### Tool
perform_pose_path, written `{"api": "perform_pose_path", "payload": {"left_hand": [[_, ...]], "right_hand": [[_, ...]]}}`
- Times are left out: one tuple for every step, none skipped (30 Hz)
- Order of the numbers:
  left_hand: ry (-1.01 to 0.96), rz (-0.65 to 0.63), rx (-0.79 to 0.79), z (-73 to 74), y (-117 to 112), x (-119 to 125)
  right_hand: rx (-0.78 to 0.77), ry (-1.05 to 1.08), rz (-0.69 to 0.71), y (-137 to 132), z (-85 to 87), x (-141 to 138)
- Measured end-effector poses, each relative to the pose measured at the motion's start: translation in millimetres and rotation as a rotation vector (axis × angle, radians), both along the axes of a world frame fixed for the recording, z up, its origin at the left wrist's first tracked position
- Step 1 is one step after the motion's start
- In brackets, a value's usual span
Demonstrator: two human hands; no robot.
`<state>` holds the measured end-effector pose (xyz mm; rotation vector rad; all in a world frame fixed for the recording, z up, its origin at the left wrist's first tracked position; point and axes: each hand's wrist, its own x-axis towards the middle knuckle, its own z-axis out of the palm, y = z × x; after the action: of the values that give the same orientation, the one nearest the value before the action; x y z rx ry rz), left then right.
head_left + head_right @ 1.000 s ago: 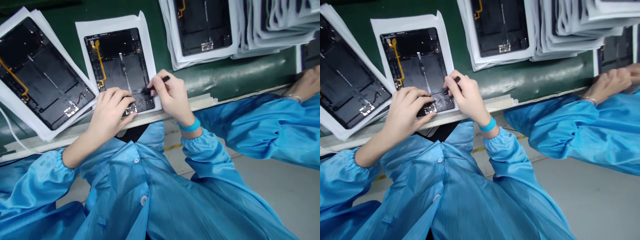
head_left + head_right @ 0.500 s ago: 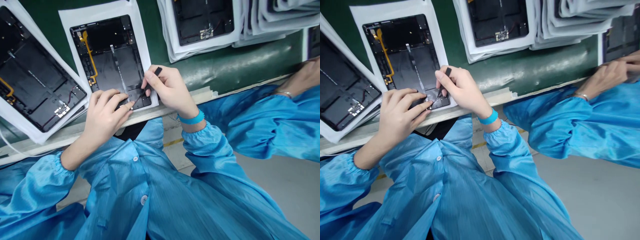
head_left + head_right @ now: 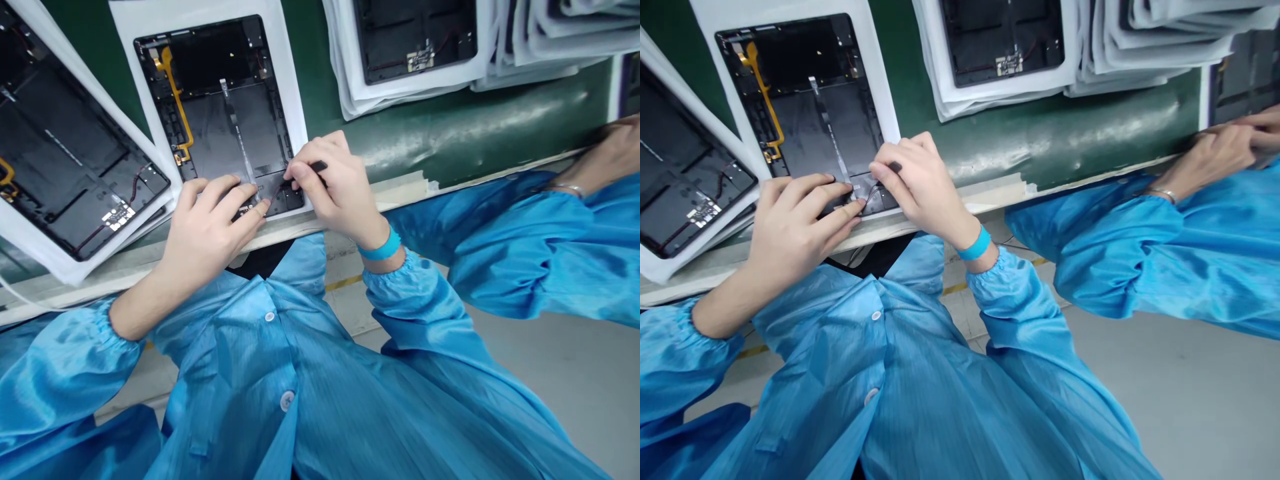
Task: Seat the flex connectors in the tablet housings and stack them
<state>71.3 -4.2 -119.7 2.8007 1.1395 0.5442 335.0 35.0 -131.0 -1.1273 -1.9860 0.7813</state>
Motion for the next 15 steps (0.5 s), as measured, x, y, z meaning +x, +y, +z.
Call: {"api": "perform_pose_path", "payload": {"left_hand": [[0.007, 0.002, -0.019, 0.6, 0.3, 0.0], [0.01, 0.006, -0.04, 1.7, 0.8, 0.0], [0.01, 0.007, -0.06, 3.1, 1.7, 0.0], [0.009, 0.007, -0.082, 5.0, 2.9, -0.1], [0.011, 0.003, -0.103, 7.1, 4.4, -0.4], [0.014, -0.005, -0.122, 9.4, 6.2, -0.9], [0.02, -0.016, -0.142, 11.6, 8.3, -1.7], [0.024, -0.029, -0.163, 13.8, 10.8, -2.9], [0.023, -0.045, -0.188, 15.7, 13.5, -4.5], [0.02, -0.062, -0.219, 17.4, 16.4, -6.4], [0.016, -0.08, -0.251, 18.7, 19.5, -8.6], [0.018, -0.099, -0.278, 19.8, 22.7, -10.8], [0.027, -0.119, -0.3, 20.7, 25.8, -13.1], [0.037, -0.141, -0.311, 21.5, 28.7, -15.3], [0.055, -0.161, -0.313, 22.0, 31.4, -17.1]], "right_hand": [[0.009, -0.026, 0.005, 1.3, 0.4, 0.7], [0.017, -0.053, 0.007, 2.2, 1.2, 1.8], [0.025, -0.079, 0.008, 2.6, 2.4, 3.1], [0.03, -0.099, 0.008, 2.3, 3.7, 4.2], [0.036, -0.11, 0.006, 1.4, 5.0, 5.0], [0.04, -0.111, 0.002, -0.3, 6.1, 5.1], [0.037, -0.101, -0.006, -2.6, 6.9, 4.3], [0.028, -0.08, -0.022, -5.7, 7.4, 2.4], [0.012, -0.048, -0.045, -9.3, 7.5, -0.4], [-0.01, -0.006, -0.074, -13.2, 7.2, -4.1], [-0.039, 0.042, -0.104, -17.0, 6.6, -8.4], [-0.072, 0.091, -0.129, -20.5, 5.6, -12.8], [-0.102, 0.135, -0.145, -23.4, 4.4, -17.1], [-0.127, 0.168, -0.151, -25.5, 3.1, -20.8], [-0.145, 0.187, -0.15, -26.9, 1.9, -23.6]]}}
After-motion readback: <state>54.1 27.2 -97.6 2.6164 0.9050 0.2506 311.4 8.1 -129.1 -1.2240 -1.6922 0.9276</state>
